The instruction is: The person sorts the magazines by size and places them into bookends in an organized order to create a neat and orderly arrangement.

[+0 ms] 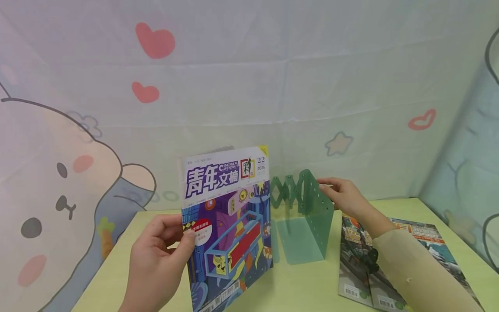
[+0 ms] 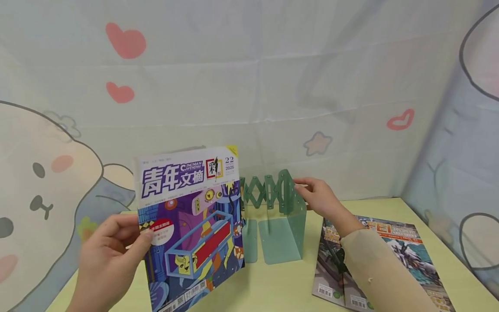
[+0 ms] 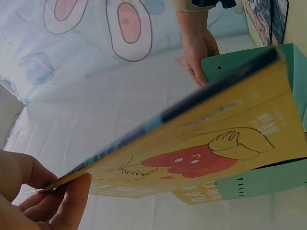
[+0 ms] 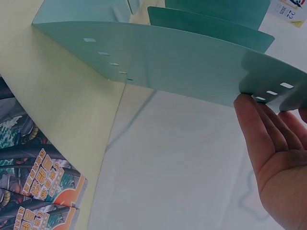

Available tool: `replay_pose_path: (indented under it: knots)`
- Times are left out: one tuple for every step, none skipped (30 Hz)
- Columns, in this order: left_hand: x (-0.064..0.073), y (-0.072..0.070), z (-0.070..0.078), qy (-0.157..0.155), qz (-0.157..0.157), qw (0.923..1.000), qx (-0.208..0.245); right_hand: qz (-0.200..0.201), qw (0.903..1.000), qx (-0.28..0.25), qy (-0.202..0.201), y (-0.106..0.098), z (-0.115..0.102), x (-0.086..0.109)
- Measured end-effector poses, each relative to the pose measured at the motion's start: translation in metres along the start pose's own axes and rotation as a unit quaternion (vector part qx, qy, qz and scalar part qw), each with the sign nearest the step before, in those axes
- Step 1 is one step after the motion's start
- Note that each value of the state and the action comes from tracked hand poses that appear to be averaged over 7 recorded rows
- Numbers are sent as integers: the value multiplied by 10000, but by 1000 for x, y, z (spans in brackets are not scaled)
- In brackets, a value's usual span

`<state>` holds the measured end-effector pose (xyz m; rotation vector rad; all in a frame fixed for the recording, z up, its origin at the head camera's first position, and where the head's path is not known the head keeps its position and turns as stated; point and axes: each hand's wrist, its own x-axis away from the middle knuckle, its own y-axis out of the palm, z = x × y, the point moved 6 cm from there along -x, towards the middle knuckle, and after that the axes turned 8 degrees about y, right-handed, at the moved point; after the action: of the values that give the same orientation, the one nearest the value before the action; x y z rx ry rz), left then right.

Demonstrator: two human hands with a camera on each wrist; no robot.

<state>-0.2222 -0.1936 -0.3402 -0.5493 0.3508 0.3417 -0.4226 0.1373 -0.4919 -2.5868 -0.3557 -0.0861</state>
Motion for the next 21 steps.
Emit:
replay_pose_path:
  knots:
    - [0, 0, -1, 3, 6, 10000, 4, -15, 10000, 3, 9, 2, 0, -2]
    - [1, 0, -1, 7, 21, 10000, 2, -29, 10000, 8, 10, 3, 0, -3]
    - [1, -1, -1, 4, 31, 10000, -6, -45, 10000, 15, -5, 5, -1, -5]
    - [1, -1, -1, 14, 45, 10000, 0, -63, 10000, 27, -28, 6, -2, -7]
    - [1, -2, 0, 36, 66, 10000, 7, -71, 10000, 31, -29, 8, -2, -9]
    - [2, -3, 1, 66, 84, 9999, 16, -82, 10000, 30, -37, 9, -3, -10]
    - [2, -3, 1, 88, 97, 9999, 28, -84, 10000, 25, -46, 10, -3, -12]
    - [2, -4, 2, 106, 106, 9999, 34, -85, 9999, 33, -62, 11, -4, -13]
    - [1, -4, 2, 115, 104, 9999, 54, -97, 9999, 32, -63, 13, -5, -15]
    - [1, -4, 3, 124, 96, 9999, 68, -108, 9999, 35, -52, 14, -5, -16]
    - [1, -4, 3, 136, 93, 9998, 91, -114, 9999, 33, -33, 15, -6, -17]
    - [1, -4, 3, 137, 79, 9998, 110, -130, 9999, 34, -31, 17, -6, -19]
    - [0, -3, 3, 136, 66, 9998, 128, -142, 9999, 44, -39, 18, -7, -20]
    - [0, -3, 2, 140, 55, 9998, 142, -165, 9998, 55, -49, 20, -7, -22]
    - [0, -3, 2, 145, 50, 9998, 161, -191, 9998, 57, -52, 22, -8, -23]
    - [0, -2, 2, 153, 55, 9997, 176, -208, 9997, 59, -65, 24, -8, -24]
    - [0, -2, 2, 167, 64, 9996, 196, -227, 9997, 64, -76, 25, -9, -25]
    - [1, -2, 2, 182, 74, 9996, 213, -244, 9996, 65, -102, 27, -10, -27]
    - [1, -2, 3, 209, 85, 9995, 236, -264, 9996, 67, -121, 29, -11, -28]
    - [1, -3, 3, 237, 92, 9993, 256, -282, 9995, 58, -137, 30, -12, -30]
    - [2, -3, 4, 263, 103, 9992, 276, -297, 9994, 56, -153, 32, -12, -31]
